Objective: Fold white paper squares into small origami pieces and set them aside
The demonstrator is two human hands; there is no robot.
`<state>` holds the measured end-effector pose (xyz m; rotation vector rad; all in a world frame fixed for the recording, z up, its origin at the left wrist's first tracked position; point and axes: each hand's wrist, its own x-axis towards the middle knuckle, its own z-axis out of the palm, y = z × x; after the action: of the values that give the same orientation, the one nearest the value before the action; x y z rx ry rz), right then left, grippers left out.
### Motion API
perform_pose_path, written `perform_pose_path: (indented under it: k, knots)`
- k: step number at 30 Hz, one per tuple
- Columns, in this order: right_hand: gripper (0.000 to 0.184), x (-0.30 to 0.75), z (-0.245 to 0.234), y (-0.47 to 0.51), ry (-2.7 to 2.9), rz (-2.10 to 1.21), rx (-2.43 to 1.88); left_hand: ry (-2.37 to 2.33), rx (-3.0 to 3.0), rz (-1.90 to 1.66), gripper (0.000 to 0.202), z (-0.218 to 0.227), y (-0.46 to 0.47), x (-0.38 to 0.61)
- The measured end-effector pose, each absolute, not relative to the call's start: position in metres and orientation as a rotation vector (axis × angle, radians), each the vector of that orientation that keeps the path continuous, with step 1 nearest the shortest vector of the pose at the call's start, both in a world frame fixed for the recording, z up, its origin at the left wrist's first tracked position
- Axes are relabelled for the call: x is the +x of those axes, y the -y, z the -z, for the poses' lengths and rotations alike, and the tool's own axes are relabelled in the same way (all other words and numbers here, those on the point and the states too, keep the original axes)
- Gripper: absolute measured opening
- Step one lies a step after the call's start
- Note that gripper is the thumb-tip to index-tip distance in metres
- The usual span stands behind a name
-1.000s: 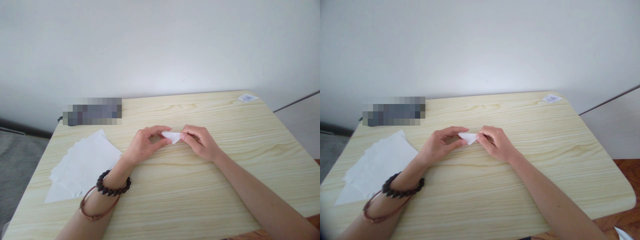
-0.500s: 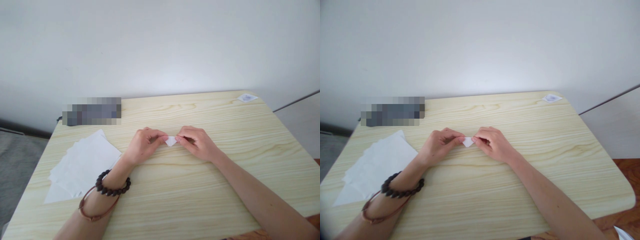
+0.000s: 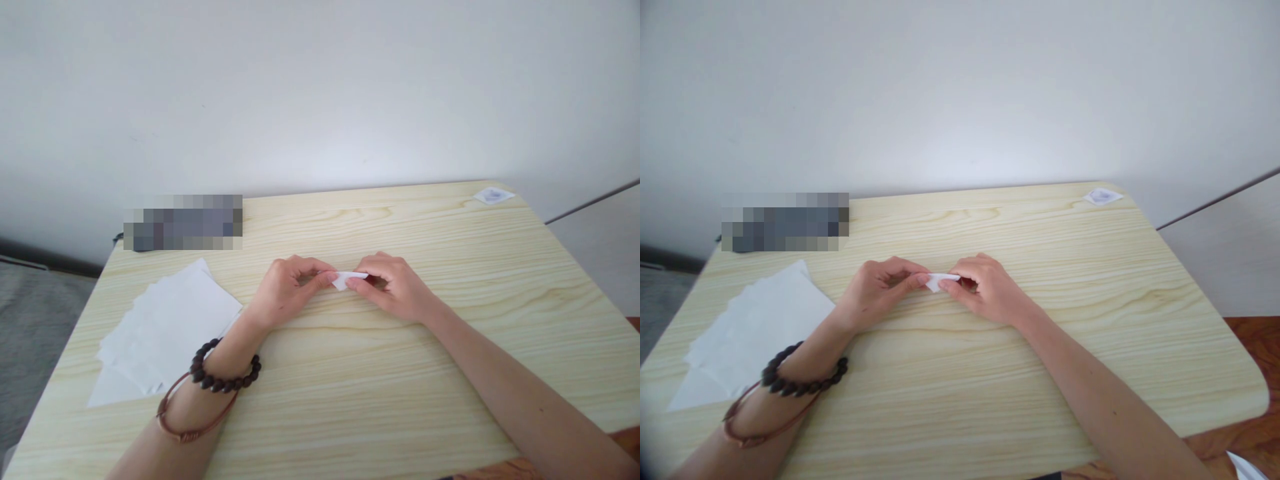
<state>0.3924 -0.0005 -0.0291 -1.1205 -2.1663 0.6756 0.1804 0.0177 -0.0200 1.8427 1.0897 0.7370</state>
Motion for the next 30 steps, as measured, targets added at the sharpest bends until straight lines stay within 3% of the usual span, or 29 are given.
perform_pose_path:
  k: [30]
  knots:
    - [0.034,0.3939,0.0291,-0.0002,2.098,-0.722,-1.162,-1.056,1.735,-0.714,0.026,0.0201,-0.0168,0.1815]
